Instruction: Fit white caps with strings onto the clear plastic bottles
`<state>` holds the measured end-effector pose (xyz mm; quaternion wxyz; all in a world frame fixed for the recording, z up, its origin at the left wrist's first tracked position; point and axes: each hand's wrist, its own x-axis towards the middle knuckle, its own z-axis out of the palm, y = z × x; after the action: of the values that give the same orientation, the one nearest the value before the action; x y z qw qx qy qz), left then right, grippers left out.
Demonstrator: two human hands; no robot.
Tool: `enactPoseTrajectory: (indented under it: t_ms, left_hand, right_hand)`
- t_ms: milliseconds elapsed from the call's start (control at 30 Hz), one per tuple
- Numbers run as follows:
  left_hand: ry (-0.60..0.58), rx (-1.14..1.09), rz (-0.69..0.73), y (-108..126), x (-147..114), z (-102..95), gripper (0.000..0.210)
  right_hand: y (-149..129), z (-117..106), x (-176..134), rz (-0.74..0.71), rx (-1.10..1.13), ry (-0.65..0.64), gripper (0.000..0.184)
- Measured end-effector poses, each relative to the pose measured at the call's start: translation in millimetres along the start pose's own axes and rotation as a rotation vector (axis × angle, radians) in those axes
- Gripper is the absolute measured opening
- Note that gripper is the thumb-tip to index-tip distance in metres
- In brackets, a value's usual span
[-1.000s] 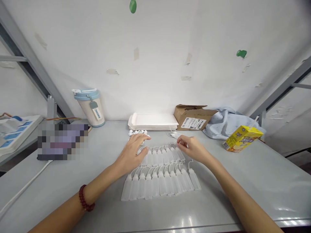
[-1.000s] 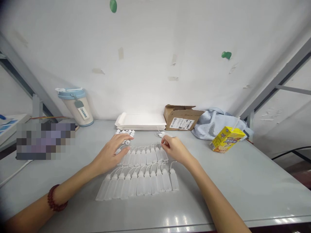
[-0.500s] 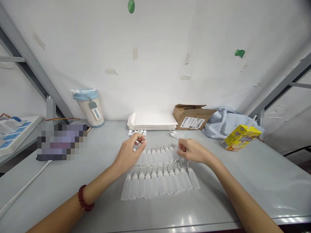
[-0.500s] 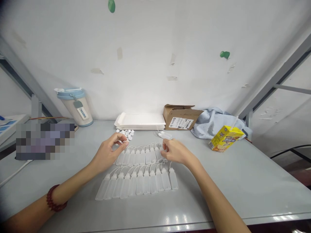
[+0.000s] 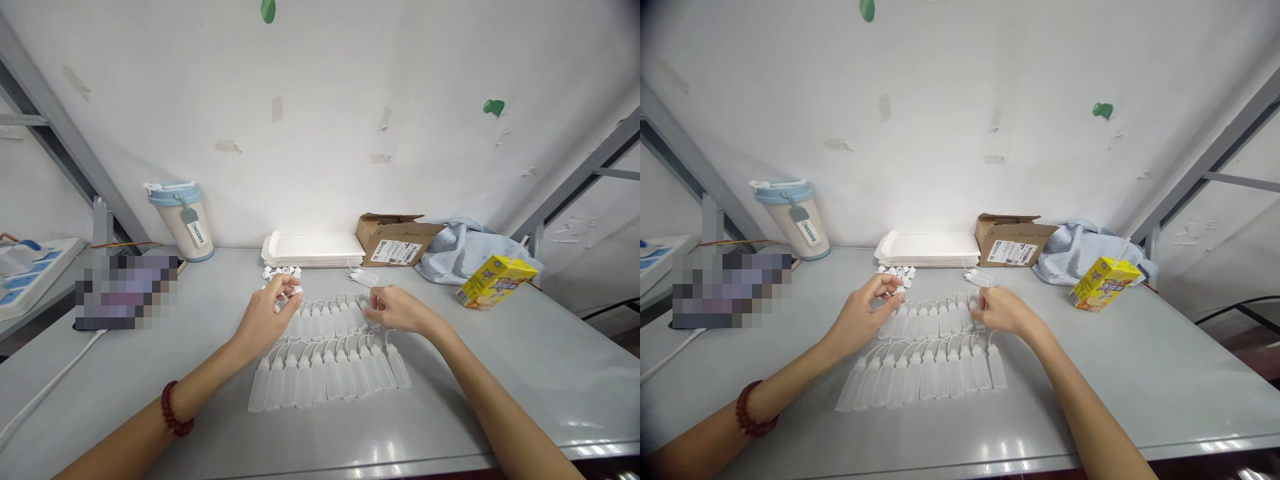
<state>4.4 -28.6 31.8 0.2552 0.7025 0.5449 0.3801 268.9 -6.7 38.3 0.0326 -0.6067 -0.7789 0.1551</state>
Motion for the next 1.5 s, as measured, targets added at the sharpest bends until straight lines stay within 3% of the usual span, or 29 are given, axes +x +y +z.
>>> enactPoseTrajectory:
  t_ms: [400,700,933,1033,1233,1500]
  left_hand:
    - [-0.022,0.019,-0.005,0,-1,1.4,0.025]
    - [-0.036,0.011,-0.002,1,-1,2.3,0.024]
    - [-0.159,-0.094,-0.005,4,-2,2.7,0.027]
    - [-0.222,-0.157,-0.027,6,-3,3.0,0.028]
    - [-0.315,-0.284,-0.015,7,-5,3.8,0.027]
    - [-0.321,-0.304,0.024,14,-7,1.0,0.028]
  right_hand:
    - [2,4,5,0.003,0.009,-0.022,0.021]
    - [-9,0,-2,-0.062,0.144,0.2,0.025]
    - [-27,10,-7,-0.232,0.332,0.357,0.022]
    - [-38,14,-13,-0.31,0.499,0.293,0.024]
    - [-56,15,-23,-0.346,0.828,0.049,0.027]
    - [-56,12,-23,-0.338,0.929,-0.041,0.032]
